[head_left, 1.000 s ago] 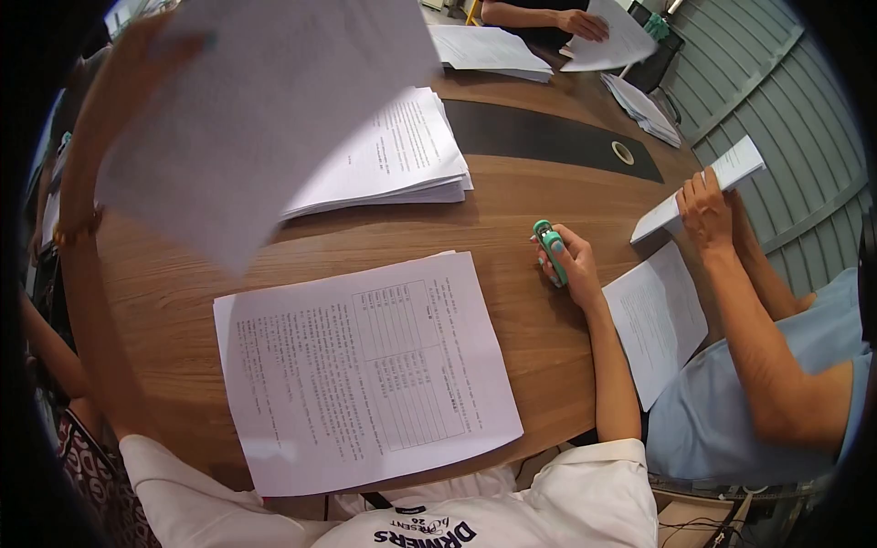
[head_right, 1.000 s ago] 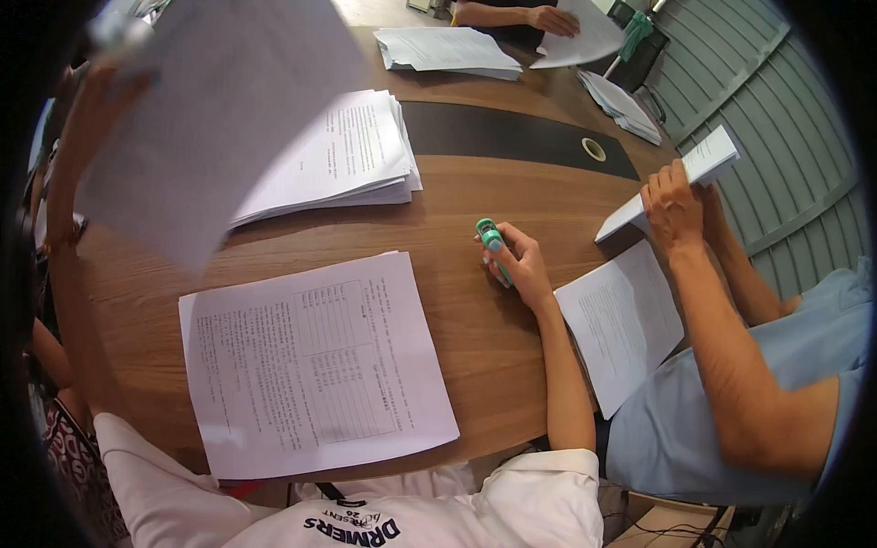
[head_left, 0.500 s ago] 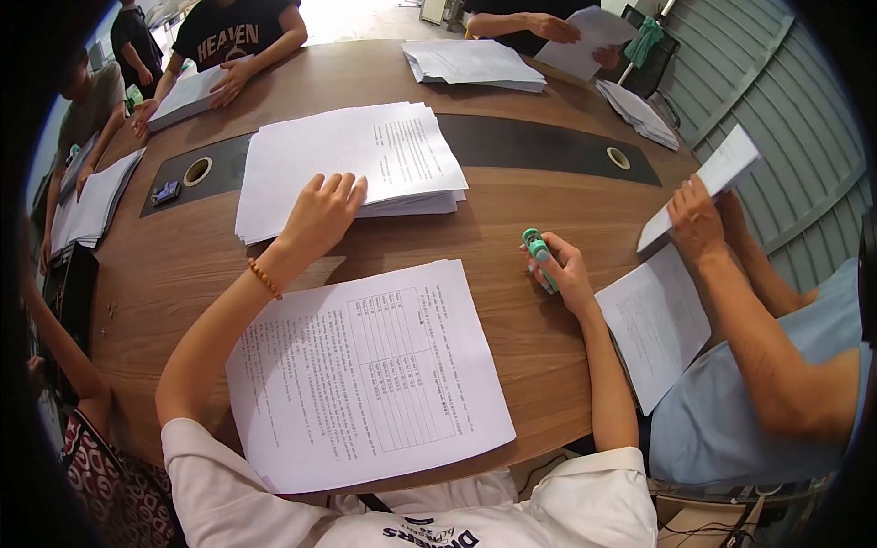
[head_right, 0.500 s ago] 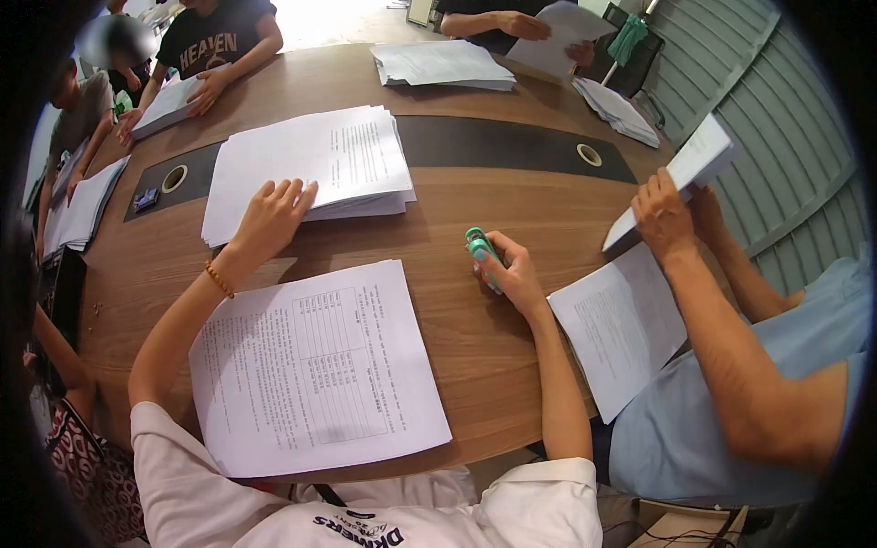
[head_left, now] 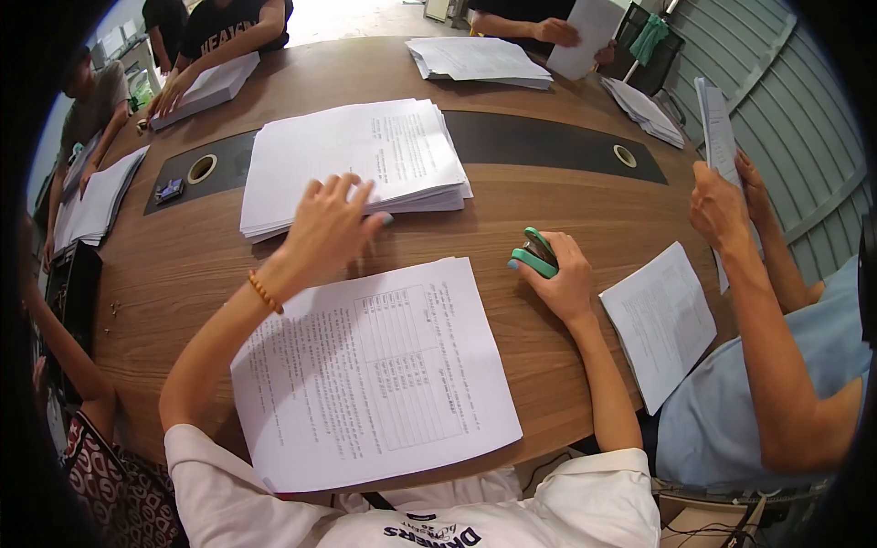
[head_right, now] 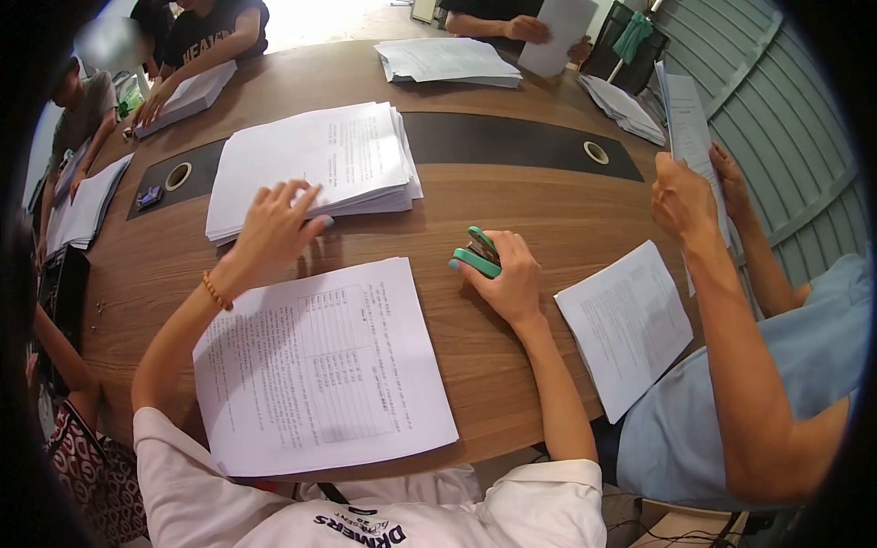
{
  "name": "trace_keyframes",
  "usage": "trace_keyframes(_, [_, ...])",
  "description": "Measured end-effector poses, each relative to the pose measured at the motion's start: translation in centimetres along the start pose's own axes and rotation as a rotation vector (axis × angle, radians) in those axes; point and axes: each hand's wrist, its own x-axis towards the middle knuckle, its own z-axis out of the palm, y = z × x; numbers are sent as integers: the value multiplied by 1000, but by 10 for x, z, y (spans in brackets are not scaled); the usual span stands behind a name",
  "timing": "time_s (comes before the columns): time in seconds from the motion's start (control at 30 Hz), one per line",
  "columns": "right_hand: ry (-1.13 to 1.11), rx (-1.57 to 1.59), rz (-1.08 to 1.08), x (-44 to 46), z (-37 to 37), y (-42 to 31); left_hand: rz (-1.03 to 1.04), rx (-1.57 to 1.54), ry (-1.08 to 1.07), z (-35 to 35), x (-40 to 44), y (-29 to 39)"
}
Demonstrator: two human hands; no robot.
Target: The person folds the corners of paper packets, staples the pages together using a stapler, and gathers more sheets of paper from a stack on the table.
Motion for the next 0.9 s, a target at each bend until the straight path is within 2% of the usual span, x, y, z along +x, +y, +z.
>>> trace_keyframes(0.03, [5,-167,-24,0,1,-2,-70,-219,-116,-11,-4,15])
trace_keyframes(0.1, [-4,-201,-37,0,4,-1,-1,-584,-209,-19,-14,35])
trace_keyframes(0.13, [-13,-241,-52,0,5,0,-40,-685,-282,-23,-19,46])
trace_keyframes(0.23, [-39,-363,-86,-1,5,-1,39,-760,-185,-18,-22,59])
trace_keyframes(0.27, [-41,-365,-80,-1,4,-2,-30,-810,-256,-19,-20,60])
trace_keyframes(0.33, [165,-429,-260,4,0,-15,-57,-911,-272,-14,-20,59])
trace_keyframes(0.37, [166,-433,-252,2,3,-21,-89,-1010,-283,-12,-20,58])
trace_keyframes(0.43, [26,87,3,-2,10,-39,-88,-1024,-268,-10,-20,58])
trace_keyframes(0.47, [-186,173,186,-5,5,-54,-94,-1035,-247,-10,-21,59])
trace_keyframes(0.57, [-284,332,279,-16,19,-65,-130,-1069,-287,-14,-20,58])
trace_keyframes(0.6, [-261,331,221,-17,21,-65,-130,-1068,-295,-13,-20,58])
trace_keyframes(0.7, [-202,344,223,-19,22,-67,-136,-1107,-272,-10,-21,58])
trace_keyframes(0.9, [-219,329,173,-21,20,-70,-186,-1129,-330,-15,-20,59])
